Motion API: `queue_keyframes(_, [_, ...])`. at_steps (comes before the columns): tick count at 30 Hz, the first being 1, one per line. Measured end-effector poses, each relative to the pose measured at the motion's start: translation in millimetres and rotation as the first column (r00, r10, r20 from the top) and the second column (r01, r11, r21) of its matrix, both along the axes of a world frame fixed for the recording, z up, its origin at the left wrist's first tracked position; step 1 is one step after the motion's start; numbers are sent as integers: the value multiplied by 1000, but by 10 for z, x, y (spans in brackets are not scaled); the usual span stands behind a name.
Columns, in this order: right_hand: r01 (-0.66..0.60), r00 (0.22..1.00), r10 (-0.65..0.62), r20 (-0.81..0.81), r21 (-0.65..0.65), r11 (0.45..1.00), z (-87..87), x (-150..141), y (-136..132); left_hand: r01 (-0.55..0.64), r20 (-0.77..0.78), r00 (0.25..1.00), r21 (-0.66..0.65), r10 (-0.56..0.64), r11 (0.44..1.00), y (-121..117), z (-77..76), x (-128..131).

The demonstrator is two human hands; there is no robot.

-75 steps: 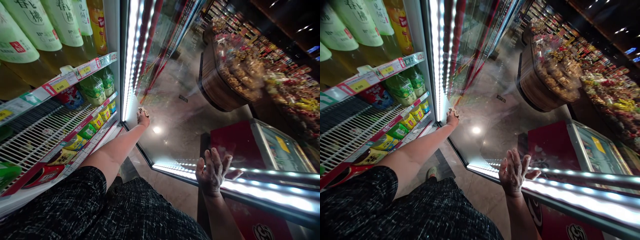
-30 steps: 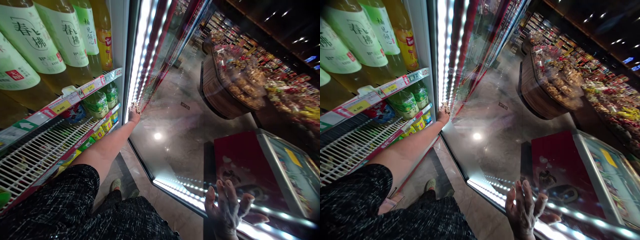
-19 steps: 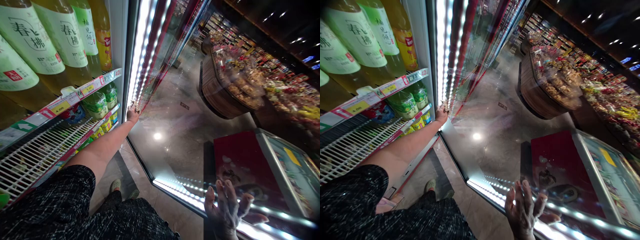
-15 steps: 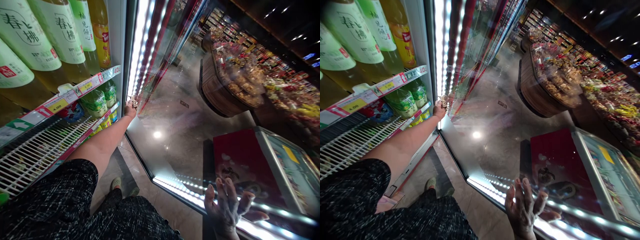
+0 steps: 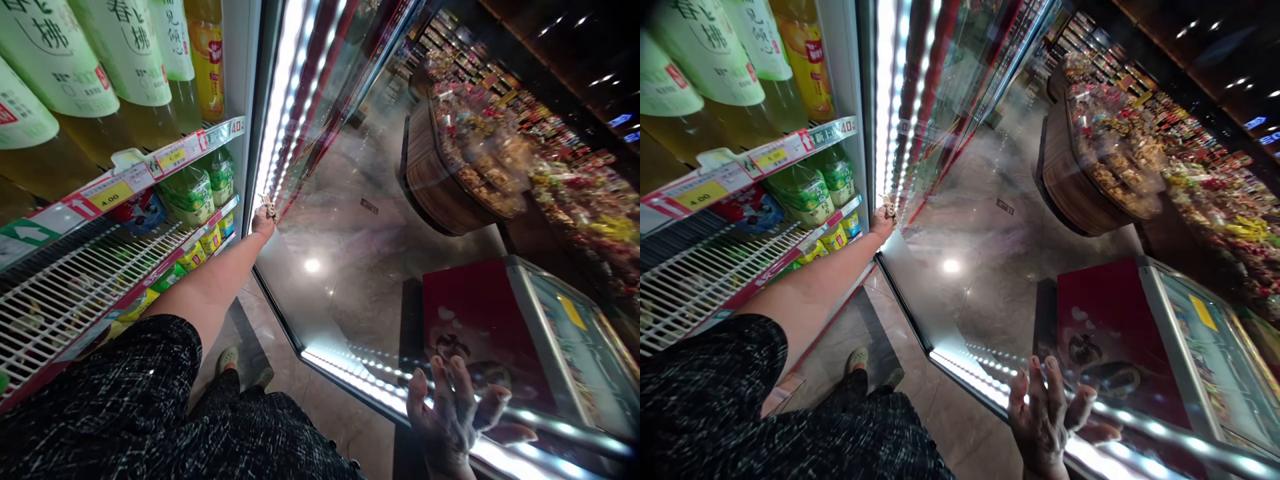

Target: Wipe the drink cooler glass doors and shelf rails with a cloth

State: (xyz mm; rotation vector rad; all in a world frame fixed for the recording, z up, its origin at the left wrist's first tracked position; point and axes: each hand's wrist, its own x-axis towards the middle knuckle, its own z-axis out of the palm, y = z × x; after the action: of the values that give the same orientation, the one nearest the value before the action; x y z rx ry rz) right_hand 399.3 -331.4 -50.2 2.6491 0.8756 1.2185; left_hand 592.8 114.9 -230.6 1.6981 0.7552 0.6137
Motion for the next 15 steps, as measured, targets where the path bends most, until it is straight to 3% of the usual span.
queue_keyframes(9, [15,1000,-15,-23,-14,1000,20,-15,11,27,32,999,-73,-25,997,-152,-96,-102])
queue_keyframes(15, [-45,999,45,-6,1,999,23,-13,18,30,31,999,-128,-26,991,-335,-107,-208])
